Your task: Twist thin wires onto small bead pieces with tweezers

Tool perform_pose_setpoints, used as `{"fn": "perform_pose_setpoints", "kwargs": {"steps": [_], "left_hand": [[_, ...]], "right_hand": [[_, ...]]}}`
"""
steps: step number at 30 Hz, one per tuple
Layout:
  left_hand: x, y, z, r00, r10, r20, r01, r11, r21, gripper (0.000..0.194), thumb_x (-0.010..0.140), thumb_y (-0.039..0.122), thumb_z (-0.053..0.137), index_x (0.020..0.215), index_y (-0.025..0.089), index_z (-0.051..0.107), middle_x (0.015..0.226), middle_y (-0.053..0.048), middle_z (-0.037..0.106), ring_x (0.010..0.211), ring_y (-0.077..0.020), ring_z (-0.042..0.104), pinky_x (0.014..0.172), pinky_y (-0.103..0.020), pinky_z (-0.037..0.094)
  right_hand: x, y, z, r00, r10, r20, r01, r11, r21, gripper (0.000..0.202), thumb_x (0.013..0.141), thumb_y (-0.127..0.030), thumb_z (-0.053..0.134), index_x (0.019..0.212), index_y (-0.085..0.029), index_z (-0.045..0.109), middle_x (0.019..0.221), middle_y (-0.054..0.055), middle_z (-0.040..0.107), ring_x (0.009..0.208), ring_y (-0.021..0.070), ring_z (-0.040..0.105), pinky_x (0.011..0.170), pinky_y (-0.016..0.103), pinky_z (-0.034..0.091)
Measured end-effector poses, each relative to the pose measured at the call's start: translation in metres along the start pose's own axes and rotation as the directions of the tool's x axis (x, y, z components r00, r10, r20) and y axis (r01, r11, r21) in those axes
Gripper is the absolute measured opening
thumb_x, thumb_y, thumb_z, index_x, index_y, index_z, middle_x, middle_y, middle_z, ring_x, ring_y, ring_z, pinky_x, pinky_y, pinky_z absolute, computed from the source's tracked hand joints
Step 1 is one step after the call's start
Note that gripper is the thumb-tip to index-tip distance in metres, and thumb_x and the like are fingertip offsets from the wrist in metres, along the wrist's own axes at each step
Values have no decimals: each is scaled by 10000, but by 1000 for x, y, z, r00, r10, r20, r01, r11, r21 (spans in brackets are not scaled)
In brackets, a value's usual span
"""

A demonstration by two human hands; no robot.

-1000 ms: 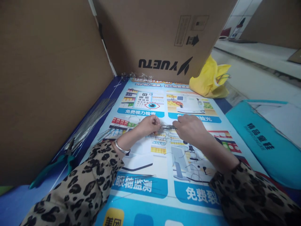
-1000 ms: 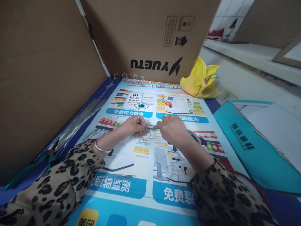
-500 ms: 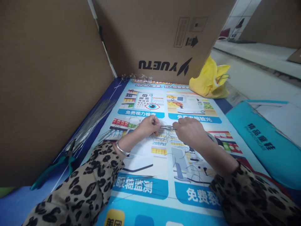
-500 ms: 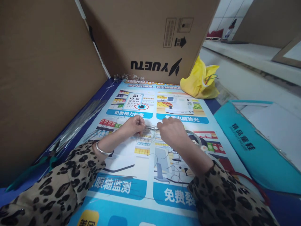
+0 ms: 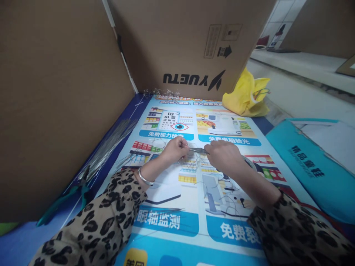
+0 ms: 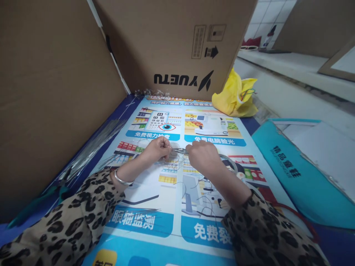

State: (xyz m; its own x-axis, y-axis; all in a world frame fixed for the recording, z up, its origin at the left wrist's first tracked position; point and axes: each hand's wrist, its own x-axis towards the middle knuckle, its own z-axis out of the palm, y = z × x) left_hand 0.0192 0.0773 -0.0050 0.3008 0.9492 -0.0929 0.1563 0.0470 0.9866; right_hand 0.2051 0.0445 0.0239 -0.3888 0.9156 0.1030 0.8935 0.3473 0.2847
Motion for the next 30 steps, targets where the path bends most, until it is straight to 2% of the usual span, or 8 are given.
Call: {"fn": "perform_pose_setpoints", "kwargs": {"steps": [6,10,16,22,30], "left_hand": [[-1,1,1,999,12,-39,-11,1000,7,174,701,112,566,738,188,414,509,103,460,360,-34,432,396,-157,296],[1,-1,-1,999,27,-25,-26,999,42,179,679,107,574,734,186,423,513,98,469,364,-36,436,396,-160,297],[3,-3,-3,998,63,13,-62,998,-23,178,689,158,593,748,188,427,554,78,499,422,-61,491,423,-177,353],[1,-1,-2,998,62,27,-62,998,2,178,709,185,596,760,184,426,583,68,492,431,-58,475,414,-175,332],[2,-4,-3,988,138,64,-140,990,22,201,695,168,603,770,183,418,607,69,482,458,-56,469,461,-194,369]], "right_hand": [[0,-1,1,1000,11,20,-11,1000,10,197,798,-204,443,835,-191,635,807,82,646,721,184,550,529,288,193],[0,-1,2,1000,6,4,-6,1000,15,192,795,-203,441,821,-201,631,795,64,643,719,190,559,521,286,183],[1,6,-1,999,3,-41,-3,1000,4,197,804,-223,436,812,-209,633,786,57,629,736,192,552,539,296,193],[3,12,-4,996,-56,-75,54,998,-23,217,813,-209,425,779,-191,639,758,68,615,738,196,521,591,308,203],[2,12,-2,983,-122,-136,117,992,-45,221,821,-191,421,770,-181,636,732,77,593,716,191,479,601,314,169]]}}
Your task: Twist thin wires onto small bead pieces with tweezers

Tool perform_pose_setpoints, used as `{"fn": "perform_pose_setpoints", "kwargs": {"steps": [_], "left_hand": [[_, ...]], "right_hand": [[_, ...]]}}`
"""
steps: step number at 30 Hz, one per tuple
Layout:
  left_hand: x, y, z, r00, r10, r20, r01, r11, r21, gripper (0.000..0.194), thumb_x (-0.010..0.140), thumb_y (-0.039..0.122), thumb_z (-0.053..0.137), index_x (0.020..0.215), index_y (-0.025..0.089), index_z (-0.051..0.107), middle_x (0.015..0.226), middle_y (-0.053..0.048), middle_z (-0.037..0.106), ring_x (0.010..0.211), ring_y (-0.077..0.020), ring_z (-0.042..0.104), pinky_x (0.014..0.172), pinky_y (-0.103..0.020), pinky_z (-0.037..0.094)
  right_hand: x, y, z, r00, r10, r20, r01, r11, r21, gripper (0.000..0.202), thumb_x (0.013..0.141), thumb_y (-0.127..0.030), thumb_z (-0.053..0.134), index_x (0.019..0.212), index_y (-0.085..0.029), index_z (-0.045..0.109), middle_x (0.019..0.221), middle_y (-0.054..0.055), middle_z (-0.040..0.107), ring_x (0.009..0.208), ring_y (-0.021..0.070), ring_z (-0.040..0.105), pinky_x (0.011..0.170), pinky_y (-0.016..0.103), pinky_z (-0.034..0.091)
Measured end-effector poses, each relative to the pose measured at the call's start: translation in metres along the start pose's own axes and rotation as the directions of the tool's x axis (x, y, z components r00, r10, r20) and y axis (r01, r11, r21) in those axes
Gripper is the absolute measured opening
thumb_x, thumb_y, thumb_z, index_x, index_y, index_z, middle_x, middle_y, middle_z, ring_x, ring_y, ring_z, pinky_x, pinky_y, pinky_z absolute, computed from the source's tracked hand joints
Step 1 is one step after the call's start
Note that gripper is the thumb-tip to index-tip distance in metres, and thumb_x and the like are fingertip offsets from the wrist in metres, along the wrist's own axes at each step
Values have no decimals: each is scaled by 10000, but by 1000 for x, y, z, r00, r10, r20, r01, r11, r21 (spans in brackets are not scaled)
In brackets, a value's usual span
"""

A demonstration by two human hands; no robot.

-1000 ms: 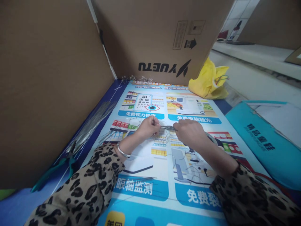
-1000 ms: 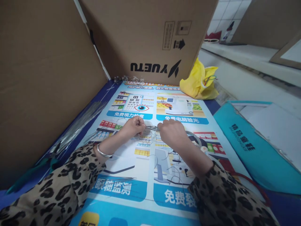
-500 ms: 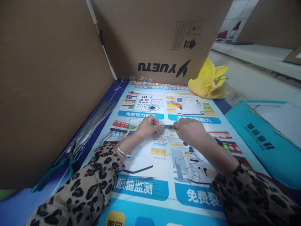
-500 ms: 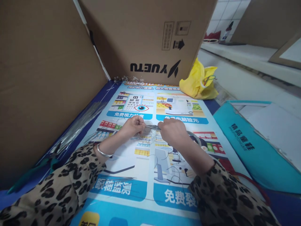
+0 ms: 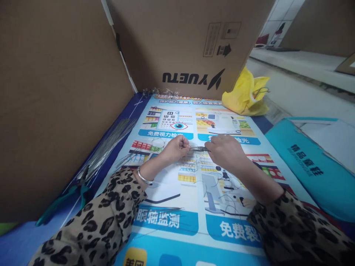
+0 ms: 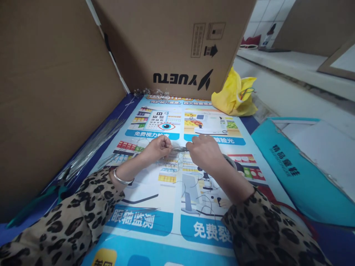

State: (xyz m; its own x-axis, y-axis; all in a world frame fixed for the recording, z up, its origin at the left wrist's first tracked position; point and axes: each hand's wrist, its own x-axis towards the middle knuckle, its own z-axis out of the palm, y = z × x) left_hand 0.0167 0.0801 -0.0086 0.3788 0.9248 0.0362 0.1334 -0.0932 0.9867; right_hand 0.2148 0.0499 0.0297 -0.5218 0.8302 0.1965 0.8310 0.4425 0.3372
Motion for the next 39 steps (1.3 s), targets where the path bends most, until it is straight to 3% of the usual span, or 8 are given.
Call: {"fn": "perform_pose_setpoints", "kwargs": {"steps": [19,39], "left_hand": [[-1,0,-2,997,8,71,-6,1000,-17,163,706,104,541,774,182,414,578,76,473,429,-52,472,433,-189,364],[-1,0,1,1000,-8,-30,9,1000,16,178,651,113,560,761,179,436,631,66,496,482,-49,464,475,-183,364]], "right_hand": [[-2,1,4,999,-34,-30,34,999,5,223,824,-190,422,740,-184,629,701,64,586,673,168,453,568,307,129],[-2,-2,4,998,9,63,-11,1000,28,230,815,-159,397,808,-175,626,758,75,606,694,184,513,552,300,162]]}}
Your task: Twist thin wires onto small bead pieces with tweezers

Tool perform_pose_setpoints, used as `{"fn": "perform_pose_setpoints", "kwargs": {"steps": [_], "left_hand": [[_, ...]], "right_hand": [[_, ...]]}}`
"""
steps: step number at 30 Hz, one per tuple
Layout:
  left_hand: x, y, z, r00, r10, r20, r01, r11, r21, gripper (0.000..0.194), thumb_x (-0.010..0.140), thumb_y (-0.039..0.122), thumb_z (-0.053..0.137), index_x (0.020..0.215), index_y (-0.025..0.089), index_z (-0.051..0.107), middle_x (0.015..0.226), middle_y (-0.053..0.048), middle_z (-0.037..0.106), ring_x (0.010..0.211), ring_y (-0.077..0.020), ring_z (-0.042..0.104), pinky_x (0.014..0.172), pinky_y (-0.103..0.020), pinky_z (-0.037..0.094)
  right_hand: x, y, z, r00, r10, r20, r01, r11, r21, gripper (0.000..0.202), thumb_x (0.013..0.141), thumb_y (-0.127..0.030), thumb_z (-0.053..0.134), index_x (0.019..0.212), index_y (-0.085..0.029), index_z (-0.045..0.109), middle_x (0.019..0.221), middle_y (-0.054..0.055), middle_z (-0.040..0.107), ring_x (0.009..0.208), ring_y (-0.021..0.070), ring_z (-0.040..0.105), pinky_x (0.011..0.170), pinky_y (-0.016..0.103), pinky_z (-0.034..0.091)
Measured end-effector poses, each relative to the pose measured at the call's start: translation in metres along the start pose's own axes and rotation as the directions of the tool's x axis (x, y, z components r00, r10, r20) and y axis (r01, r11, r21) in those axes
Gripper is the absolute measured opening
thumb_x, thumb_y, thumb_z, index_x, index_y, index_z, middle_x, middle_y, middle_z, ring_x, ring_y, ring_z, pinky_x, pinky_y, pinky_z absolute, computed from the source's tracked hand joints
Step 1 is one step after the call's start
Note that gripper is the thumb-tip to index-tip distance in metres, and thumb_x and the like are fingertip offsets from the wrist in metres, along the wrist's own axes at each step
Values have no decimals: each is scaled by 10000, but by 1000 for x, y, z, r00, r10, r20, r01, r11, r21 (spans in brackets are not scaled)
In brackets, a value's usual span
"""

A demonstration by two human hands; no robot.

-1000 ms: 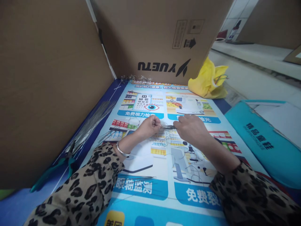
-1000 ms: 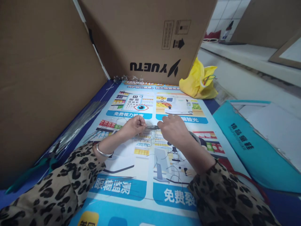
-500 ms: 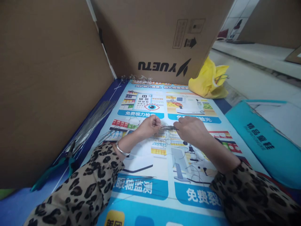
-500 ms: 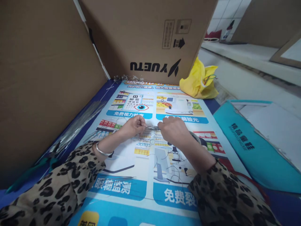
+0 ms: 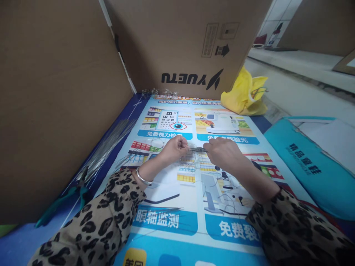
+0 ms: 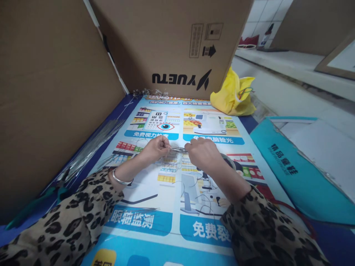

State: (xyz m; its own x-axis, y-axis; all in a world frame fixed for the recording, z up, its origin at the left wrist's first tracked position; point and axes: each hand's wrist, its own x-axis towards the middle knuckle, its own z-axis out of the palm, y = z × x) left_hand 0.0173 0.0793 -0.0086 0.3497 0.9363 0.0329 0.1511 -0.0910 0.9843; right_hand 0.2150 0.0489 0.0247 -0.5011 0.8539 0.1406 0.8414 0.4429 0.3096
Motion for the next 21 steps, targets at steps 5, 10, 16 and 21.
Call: {"fn": "perform_pose_setpoints", "kwargs": {"steps": [5,10,16,21], "left_hand": [[1,0,2,998,5,-55,-7,1000,-22,188,663,127,567,759,185,416,606,76,493,450,-39,439,469,-178,346],[0,2,5,991,-22,-129,14,998,-62,189,677,132,553,765,192,397,620,63,517,443,-53,469,467,-194,371],[-1,2,9,981,-5,-193,-14,995,-96,202,663,114,540,769,197,389,588,87,459,440,-61,486,457,-194,374],[-1,-1,10,977,-5,-211,-25,990,-138,211,659,108,538,780,200,392,597,85,472,461,-69,505,479,-199,392]], "right_hand": [[0,-6,-2,998,54,10,-54,998,-12,258,834,-170,385,844,-167,642,780,97,608,722,199,518,565,305,190],[-1,-18,-3,987,159,20,-159,987,-2,231,812,-141,408,843,-151,636,782,115,608,741,203,528,571,304,205],[-1,-26,-6,973,225,53,-226,974,10,216,814,-143,411,855,-144,623,808,124,616,781,214,545,573,300,235],[-1,-27,-7,966,250,65,-251,968,18,195,826,-198,424,856,-163,614,821,110,625,779,212,553,567,299,242]]}}
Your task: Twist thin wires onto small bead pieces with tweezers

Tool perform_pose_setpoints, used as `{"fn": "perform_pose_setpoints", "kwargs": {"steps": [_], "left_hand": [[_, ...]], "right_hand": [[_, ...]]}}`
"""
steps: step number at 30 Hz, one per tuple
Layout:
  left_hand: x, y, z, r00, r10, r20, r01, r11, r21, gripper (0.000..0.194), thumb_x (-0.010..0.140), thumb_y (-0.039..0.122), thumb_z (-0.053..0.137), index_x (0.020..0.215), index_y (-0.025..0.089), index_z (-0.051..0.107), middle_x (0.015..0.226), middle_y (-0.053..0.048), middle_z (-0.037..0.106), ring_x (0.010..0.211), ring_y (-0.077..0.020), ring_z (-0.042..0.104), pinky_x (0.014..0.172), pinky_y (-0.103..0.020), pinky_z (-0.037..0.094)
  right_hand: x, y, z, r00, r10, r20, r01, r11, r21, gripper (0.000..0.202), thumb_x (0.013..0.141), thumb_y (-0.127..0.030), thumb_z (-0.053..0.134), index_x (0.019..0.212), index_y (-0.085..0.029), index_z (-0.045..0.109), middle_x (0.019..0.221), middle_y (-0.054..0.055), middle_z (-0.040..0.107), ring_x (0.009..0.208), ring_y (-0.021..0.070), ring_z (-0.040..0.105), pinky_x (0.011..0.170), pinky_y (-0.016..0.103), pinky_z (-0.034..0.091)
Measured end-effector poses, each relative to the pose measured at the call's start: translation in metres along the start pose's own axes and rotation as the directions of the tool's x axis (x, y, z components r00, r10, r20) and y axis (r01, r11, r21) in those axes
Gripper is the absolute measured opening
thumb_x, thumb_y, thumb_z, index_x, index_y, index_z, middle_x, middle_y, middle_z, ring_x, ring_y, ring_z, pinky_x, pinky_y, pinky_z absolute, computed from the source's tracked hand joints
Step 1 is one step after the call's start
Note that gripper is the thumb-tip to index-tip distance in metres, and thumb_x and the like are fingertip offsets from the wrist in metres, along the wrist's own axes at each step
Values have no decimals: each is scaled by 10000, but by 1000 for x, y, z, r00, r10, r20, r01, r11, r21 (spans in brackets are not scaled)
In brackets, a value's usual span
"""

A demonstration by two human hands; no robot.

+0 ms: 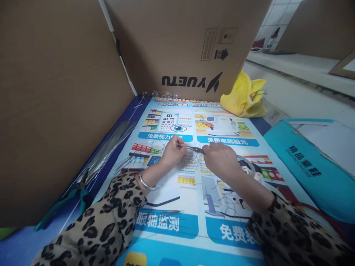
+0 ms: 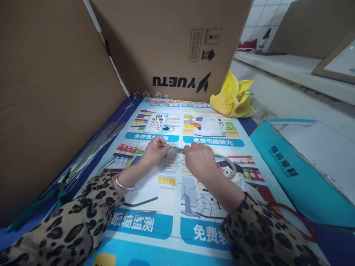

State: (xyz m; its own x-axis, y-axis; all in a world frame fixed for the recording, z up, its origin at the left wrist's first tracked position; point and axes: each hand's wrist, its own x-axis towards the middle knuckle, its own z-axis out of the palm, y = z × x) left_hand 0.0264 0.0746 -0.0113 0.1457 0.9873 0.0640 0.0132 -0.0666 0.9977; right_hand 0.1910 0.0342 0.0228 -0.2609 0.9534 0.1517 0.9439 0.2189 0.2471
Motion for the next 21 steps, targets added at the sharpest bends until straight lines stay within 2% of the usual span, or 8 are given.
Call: {"fn": "perform_pose_setpoints", "kwargs": {"steps": [16,21], "left_hand": [[-2,-6,3,995,56,-81,-47,993,112,201,682,154,559,778,207,390,644,68,486,533,-77,510,548,-207,413],[-2,-8,4,987,110,-119,-89,982,164,195,673,140,558,789,204,416,681,55,507,587,-80,514,589,-206,420]], "right_hand": [[0,-3,2,999,28,-31,-28,1000,-7,197,833,-198,411,848,-169,606,805,108,619,750,211,555,553,297,239],[-1,-4,4,999,22,-44,-23,999,-27,197,820,-160,400,852,-169,595,793,104,612,723,219,561,532,295,231]]}}
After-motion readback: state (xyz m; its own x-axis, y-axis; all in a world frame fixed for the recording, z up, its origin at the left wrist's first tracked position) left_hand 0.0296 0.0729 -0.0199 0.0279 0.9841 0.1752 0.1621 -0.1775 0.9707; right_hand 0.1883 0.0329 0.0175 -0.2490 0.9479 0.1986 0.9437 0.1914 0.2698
